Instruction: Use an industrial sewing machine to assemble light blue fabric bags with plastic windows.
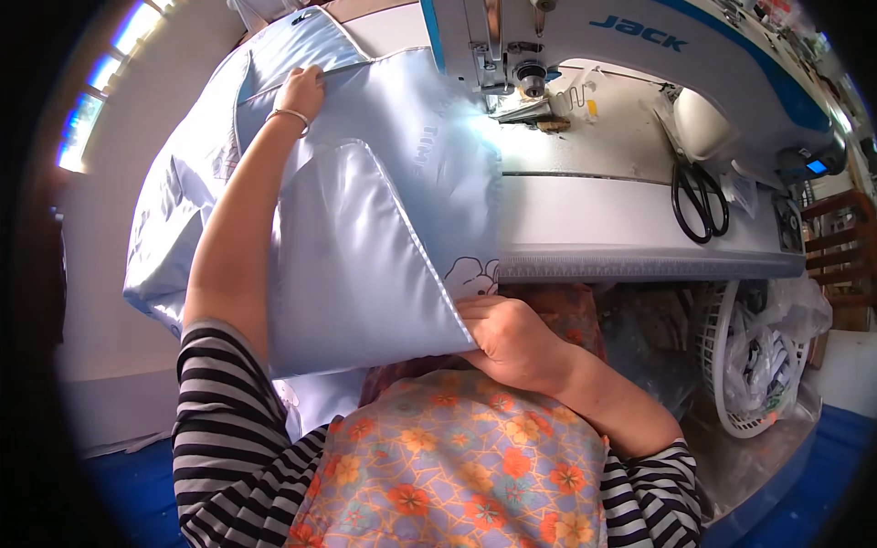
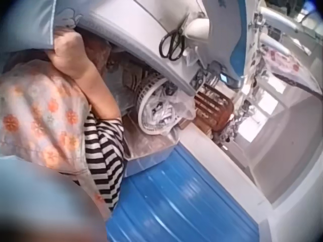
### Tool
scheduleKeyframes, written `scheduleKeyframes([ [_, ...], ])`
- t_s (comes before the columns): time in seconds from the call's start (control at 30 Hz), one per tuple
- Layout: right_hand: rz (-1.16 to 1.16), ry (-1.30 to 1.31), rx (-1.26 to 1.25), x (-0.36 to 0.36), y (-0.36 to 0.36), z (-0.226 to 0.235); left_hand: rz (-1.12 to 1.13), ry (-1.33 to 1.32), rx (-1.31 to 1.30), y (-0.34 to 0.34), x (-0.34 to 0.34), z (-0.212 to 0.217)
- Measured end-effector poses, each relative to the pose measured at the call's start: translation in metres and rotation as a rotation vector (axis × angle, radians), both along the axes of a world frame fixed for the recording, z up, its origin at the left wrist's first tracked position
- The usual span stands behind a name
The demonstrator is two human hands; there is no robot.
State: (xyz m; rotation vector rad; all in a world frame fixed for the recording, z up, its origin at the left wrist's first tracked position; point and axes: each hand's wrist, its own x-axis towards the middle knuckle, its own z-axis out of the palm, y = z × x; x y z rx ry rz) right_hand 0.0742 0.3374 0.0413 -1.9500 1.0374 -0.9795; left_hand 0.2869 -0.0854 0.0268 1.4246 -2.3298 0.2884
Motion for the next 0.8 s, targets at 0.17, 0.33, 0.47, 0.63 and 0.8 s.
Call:
scheduleKeyframes([
  [0.17,-0.060,0.018,-0.051,-0.009,0.006,-0.008,-0.518,-0.018,0.018,0.119,-0.052,0.056],
  [0.33,-0.268,0.126,-0.115,-0.023,0.023,-0.025,-0.951,0.314,0.339,0.289,-0.029,0.095],
  [0.47,-0.731,0.165,0.024,-0.074,0.073,-0.066,-1.016,0.382,0.992,0.384,0.031,0.070],
  [0.63,-1.127,-0.049,0.391,-0.118,0.160,-0.201,-0.494,0.169,0.882,0.405,0.008,-0.048],
  [0.8,-1.035,-0.153,0.516,-0.087,0.165,-0.154,-0.061,0.621,0.677,0.372,0.086,-0.191],
])
